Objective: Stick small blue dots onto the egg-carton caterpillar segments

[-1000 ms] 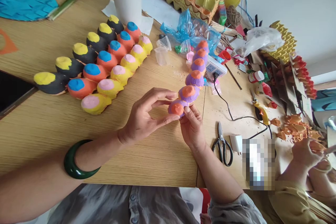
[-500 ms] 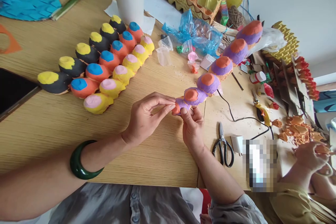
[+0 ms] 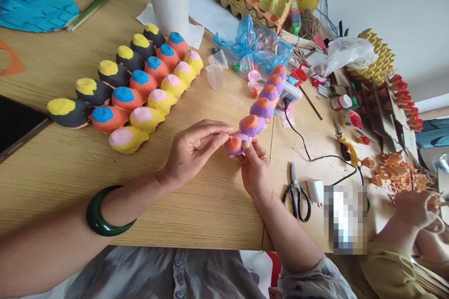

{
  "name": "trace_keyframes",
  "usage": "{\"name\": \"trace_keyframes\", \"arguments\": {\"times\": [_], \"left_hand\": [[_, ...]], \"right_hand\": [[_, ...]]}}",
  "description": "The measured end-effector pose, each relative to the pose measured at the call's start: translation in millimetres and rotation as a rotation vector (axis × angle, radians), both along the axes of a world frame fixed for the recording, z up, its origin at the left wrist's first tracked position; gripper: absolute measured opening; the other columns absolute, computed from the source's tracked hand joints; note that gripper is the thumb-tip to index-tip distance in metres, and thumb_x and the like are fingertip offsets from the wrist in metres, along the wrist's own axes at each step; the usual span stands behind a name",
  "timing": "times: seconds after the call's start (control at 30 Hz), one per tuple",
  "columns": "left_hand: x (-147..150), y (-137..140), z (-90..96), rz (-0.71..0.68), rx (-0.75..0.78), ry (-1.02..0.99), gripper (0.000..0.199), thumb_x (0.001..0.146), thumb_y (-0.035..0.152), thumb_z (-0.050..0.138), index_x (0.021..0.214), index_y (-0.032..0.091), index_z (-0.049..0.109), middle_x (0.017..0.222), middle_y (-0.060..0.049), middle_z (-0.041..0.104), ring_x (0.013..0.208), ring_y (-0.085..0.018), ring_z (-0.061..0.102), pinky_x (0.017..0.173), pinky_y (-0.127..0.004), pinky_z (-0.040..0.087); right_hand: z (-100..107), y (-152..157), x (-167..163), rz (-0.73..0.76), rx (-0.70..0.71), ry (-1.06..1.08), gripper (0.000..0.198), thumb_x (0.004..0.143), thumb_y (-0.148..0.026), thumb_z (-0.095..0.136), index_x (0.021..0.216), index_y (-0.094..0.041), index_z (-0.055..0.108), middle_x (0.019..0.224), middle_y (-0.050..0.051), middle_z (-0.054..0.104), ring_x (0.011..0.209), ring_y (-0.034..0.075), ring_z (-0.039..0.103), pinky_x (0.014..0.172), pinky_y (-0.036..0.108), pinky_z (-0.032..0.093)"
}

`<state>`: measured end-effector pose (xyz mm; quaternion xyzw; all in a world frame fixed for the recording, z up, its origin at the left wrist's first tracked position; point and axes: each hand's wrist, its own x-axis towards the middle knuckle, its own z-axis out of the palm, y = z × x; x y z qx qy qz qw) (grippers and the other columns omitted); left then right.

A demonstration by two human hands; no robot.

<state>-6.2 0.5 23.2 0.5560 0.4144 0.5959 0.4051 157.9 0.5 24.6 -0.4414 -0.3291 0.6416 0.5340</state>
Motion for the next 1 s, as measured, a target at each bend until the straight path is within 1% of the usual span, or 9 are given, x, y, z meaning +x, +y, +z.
{"name": "trace_keyframes", "arguments": {"times": [0.1, 0.2, 0.37, 0.43, 0.6, 0.73, 0.83, 0.93, 1.0], "left_hand": [[-0.3, 1.5, -5.1, -0.016, 0.044, 0.031, 0.014, 0.097, 0.028, 0.077, 0.108, 0.022, 0.083, 0.112, -0.006, 0.082, 0.108, -0.019, 0.077, 0.097, -0.031, 0.063], [-1.7, 3.1, -8.2, -0.005, 0.099, 0.077, 0.007, 0.097, 0.027, 0.077, 0.099, 0.023, 0.083, 0.106, -0.006, 0.083, 0.102, -0.019, 0.078, 0.095, -0.031, 0.063], [-5.9, 4.3, -3.3, 0.075, 0.206, 0.244, 0.01, 0.099, 0.027, 0.075, 0.092, 0.022, 0.081, 0.096, -0.003, 0.084, 0.092, -0.018, 0.078, 0.088, -0.031, 0.063], [-7.9, 4.7, -0.3, 0.093, 0.214, 0.264, 0.01, 0.099, 0.028, 0.074, 0.092, 0.023, 0.081, 0.094, -0.002, 0.083, 0.09, -0.018, 0.078, 0.087, -0.03, 0.063], [-11.3, 6.0, 5.8, 0.133, 0.076, 0.144, 0.014, 0.101, 0.033, 0.07, 0.098, 0.027, 0.082, 0.101, -0.001, 0.083, 0.094, -0.018, 0.077, 0.089, -0.03, 0.064], [-11.2, 7.3, 8.6, 0.128, -0.038, 0.0, 0.022, 0.103, 0.04, 0.066, 0.1, 0.024, 0.081, 0.102, -0.003, 0.082, 0.091, -0.018, 0.078, 0.086, -0.03, 0.066], [-10.1, 8.0, 6.3, 0.08, -0.054, -0.054, 0.022, 0.099, 0.04, 0.073, 0.11, 0.021, 0.079, 0.114, -0.006, 0.081, 0.107, -0.021, 0.077, 0.1, -0.036, 0.065], [-8.4, 7.8, 0.9, 0.025, -0.002, -0.055, 0.038, 0.094, 0.035, 0.078, 0.129, 0.022, 0.073, 0.134, -0.009, 0.074, 0.126, -0.024, 0.071, 0.114, -0.042, 0.059], [-6.8, 7.1, -2.2, 0.007, 0.026, -0.037, 0.046, 0.094, 0.033, 0.078, 0.138, 0.025, 0.069, 0.145, -0.01, 0.067, 0.136, -0.026, 0.065, 0.119, -0.045, 0.056]], "right_hand": [[-0.8, 0.4, 0.6, 0.011, -0.003, -0.005, 0.031, 0.078, -0.046, 0.091, 0.096, -0.025, 0.076, 0.082, -0.004, 0.078, 0.064, 0.013, 0.068, 0.063, 0.028, 0.06], [-3.2, -0.4, 1.2, 0.025, 0.009, -0.033, 0.033, 0.079, -0.048, 0.09, 0.099, -0.026, 0.076, 0.08, -0.003, 0.078, 0.067, 0.014, 0.069, 0.067, 0.029, 0.061], [-7.9, -1.7, 2.0, 0.036, 0.033, -0.045, 0.031, 0.08, -0.045, 0.09, 0.101, -0.026, 0.078, 0.086, -0.003, 0.08, 0.072, 0.013, 0.07, 0.069, 0.027, 0.06], [-9.1, -2.0, 2.2, 0.047, 0.026, -0.038, 0.029, 0.081, -0.044, 0.09, 0.101, -0.026, 0.079, 0.089, -0.003, 0.081, 0.073, 0.012, 0.069, 0.069, 0.025, 0.06], [-9.3, -2.8, 2.0, 0.117, -0.022, -0.016, 0.03, 0.079, -0.044, 0.091, 0.099, -0.025, 0.079, 0.084, -0.003, 0.079, 0.069, 0.012, 0.066, 0.064, 0.023, 0.058], [-9.4, -3.5, 1.4, 0.164, -0.045, -0.035, 0.034, 0.077, -0.046, 0.092, 0.097, -0.024, 0.077, 0.084, -0.001, 0.079, 0.068, 0.013, 0.066, 0.062, 0.024, 0.058], [-9.6, -3.8, 1.4, 0.184, -0.041, -0.027, 0.032, 0.077, -0.046, 0.092, 0.093, -0.023, 0.075, 0.082, -0.001, 0.079, 0.068, 0.013, 0.067, 0.063, 0.024, 0.058], [-10.0, -4.5, 1.5, 0.221, -0.03, 0.004, 0.031, 0.079, -0.044, 0.092, 0.094, -0.024, 0.075, 0.082, -0.002, 0.079, 0.067, 0.012, 0.068, 0.064, 0.024, 0.059], [-11.0, -5.6, 1.6, 0.253, -0.019, 0.011, 0.03, 0.08, -0.043, 0.092, 0.096, -0.024, 0.076, 0.081, -0.002, 0.079, 0.066, 0.012, 0.068, 0.065, 0.023, 0.06]]}}
